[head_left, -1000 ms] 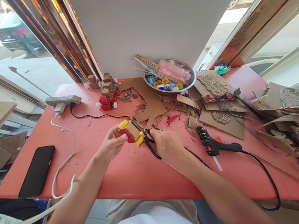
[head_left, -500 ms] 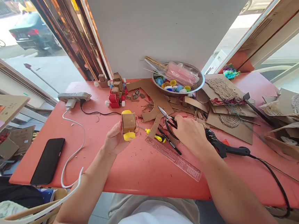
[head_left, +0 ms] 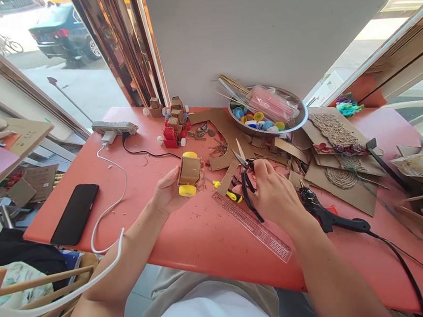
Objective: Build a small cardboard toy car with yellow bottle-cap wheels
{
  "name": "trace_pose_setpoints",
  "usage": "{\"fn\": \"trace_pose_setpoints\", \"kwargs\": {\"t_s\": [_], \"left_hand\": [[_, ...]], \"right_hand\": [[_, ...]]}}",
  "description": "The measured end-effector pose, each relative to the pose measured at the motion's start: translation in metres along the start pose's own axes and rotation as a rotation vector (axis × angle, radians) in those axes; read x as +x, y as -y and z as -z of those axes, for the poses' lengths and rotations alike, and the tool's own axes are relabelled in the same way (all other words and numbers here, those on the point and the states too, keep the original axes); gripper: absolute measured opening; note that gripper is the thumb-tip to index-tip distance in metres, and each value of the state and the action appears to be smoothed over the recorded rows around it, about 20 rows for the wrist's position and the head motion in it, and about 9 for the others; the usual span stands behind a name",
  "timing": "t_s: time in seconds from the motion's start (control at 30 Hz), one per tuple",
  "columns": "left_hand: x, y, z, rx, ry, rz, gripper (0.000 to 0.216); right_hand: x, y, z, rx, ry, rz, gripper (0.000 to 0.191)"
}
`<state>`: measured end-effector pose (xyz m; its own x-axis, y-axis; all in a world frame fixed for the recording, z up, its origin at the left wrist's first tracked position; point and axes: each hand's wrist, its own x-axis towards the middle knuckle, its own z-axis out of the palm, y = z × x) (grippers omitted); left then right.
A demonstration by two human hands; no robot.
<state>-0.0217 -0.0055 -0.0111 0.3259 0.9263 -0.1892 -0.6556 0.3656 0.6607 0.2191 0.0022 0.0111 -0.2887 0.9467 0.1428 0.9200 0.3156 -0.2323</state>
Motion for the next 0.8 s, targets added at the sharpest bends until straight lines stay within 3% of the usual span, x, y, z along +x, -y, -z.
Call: {"fn": "trace_pose_setpoints", "kwargs": {"t_s": [0.17, 0.43, 0.6, 0.8], "left_hand": [[0.001, 0.001, 0.007, 0.062, 0.005, -0.022, 0.037], [-0.003, -0.015, 0.012, 0.493, -0.011, -0.108, 0.046], [-0.004, -0.036, 0.014, 0.985, -0.102, -0.177, 0.062], [-0.005, -0.043, 0.027, 1.719, -0.136, -0.25, 0.026]], "right_hand": [[-0.006, 0.002, -0.001, 0.079, -0.068, 0.041, 0.017], [-0.004, 0.018, 0.014, -0.173, 0.252, -0.122, 0.024], [0.001, 0.018, 0.017, -0.272, 0.355, -0.181, 0.033], [0.0, 0.016, 0.015, -0.277, 0.361, -0.195, 0.034]]}}
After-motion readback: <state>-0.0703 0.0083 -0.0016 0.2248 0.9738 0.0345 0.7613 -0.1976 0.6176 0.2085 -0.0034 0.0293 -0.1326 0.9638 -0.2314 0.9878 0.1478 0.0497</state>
